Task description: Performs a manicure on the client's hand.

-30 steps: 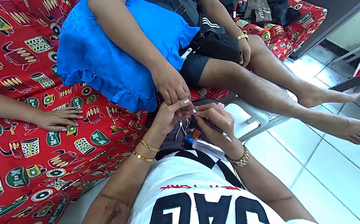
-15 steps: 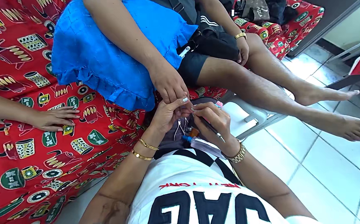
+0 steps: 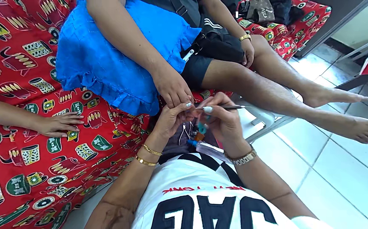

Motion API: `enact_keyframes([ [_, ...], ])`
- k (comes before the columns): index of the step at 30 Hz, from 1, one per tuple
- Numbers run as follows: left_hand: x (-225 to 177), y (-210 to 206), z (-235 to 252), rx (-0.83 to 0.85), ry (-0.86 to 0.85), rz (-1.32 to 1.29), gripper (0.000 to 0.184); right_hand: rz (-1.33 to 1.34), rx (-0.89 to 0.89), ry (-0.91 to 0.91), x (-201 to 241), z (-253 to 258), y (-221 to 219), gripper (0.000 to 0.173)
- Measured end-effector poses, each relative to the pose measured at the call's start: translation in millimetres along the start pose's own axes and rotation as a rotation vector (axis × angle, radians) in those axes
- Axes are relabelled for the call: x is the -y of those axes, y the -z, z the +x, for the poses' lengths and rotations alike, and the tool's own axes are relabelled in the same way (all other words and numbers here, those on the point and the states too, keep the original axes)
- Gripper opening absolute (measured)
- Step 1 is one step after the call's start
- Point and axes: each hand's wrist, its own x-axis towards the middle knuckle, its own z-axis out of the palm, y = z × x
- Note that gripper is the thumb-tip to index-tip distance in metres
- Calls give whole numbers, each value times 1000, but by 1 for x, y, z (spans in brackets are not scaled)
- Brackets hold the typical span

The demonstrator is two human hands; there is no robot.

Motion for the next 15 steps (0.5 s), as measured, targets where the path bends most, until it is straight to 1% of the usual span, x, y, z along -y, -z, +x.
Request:
enact_keyframes([
  [1,1,0,-1,2,-16,7,13,51,15,-34,-5,1,-4,11],
  [2,1,1,-2,6,-22,10,10,48,-4,-54,-10,4,-5,13],
  [4,3,5,-2,-3,-2,14,8,-33,-104,-44,-15,12,3,16],
  [6,3,6,0,-19,15,-20,15,-15,-164,-3,-11,16,6,16],
  [7,2,6,1,-18,17,-36,15,13,-147,9,-8,15,2,15],
  [8,2,6,1,-5,11,-36,12,43,-99,11,-7,12,-4,13],
  [10,3,7,-2,41,-16,-22,12,97,-27,28,-16,8,-7,10],
  [11,3,8,-4,55,-18,-18,12,72,-27,44,-20,9,-2,9],
  [13,4,11,-4,53,8,-11,13,-32,-81,96,-23,17,18,11],
  [15,2,13,-2,58,25,-61,21,-286,-62,126,-14,16,32,9],
])
